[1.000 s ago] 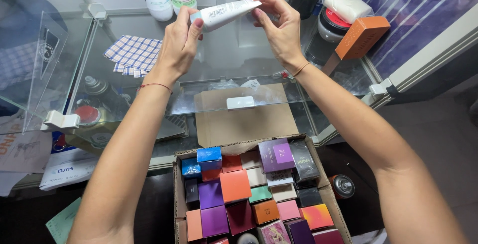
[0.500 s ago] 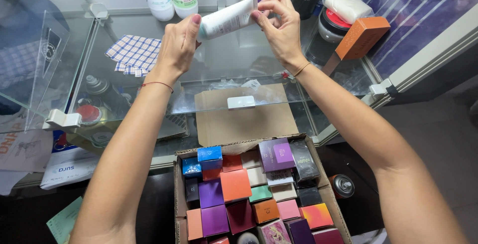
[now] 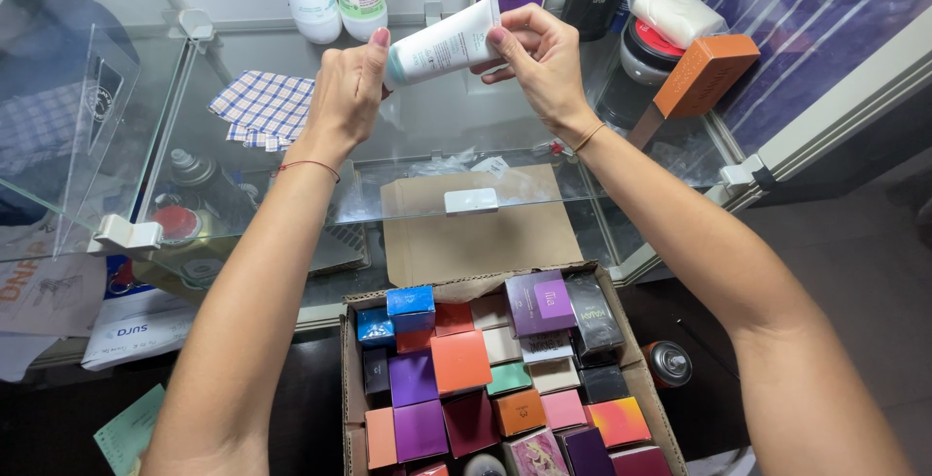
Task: Organizing various cosmetic products like tubes, jars, and boxes from a shipping box onto glass display shelves.
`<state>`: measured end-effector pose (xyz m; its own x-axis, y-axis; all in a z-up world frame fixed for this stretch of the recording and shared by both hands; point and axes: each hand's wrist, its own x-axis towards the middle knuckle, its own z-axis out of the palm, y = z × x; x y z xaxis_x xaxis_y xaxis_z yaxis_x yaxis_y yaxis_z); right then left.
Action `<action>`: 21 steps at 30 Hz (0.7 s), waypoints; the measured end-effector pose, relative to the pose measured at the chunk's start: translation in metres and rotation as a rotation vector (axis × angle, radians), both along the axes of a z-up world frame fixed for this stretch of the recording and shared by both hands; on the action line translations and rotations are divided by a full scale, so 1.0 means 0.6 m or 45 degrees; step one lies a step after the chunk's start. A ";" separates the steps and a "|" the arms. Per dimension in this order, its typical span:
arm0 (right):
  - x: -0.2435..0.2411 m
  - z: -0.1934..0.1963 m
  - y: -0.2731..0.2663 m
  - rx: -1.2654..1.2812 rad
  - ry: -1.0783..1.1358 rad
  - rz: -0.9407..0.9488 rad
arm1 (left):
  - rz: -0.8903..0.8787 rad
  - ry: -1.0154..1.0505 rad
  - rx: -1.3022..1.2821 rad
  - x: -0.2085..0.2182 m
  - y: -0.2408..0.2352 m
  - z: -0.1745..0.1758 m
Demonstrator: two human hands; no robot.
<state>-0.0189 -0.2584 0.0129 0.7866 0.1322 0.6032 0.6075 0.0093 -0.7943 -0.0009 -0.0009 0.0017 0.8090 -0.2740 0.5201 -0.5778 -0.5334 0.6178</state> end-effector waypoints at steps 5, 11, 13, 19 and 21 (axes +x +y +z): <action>-0.001 0.000 -0.002 0.004 -0.008 0.008 | -0.012 0.010 -0.012 -0.006 -0.002 0.007; -0.034 0.006 -0.003 0.077 -0.034 -0.022 | -0.024 -0.031 -0.083 -0.013 0.004 0.005; -0.068 0.016 -0.008 0.075 -0.059 -0.032 | -0.013 -0.064 -0.106 -0.022 0.004 0.006; -0.258 0.046 -0.041 -0.088 -0.197 -0.017 | 0.066 -0.084 -0.058 -0.029 0.003 0.005; -0.336 0.035 -0.053 -0.249 -0.137 0.152 | 0.118 -0.106 -0.024 -0.027 0.004 -0.001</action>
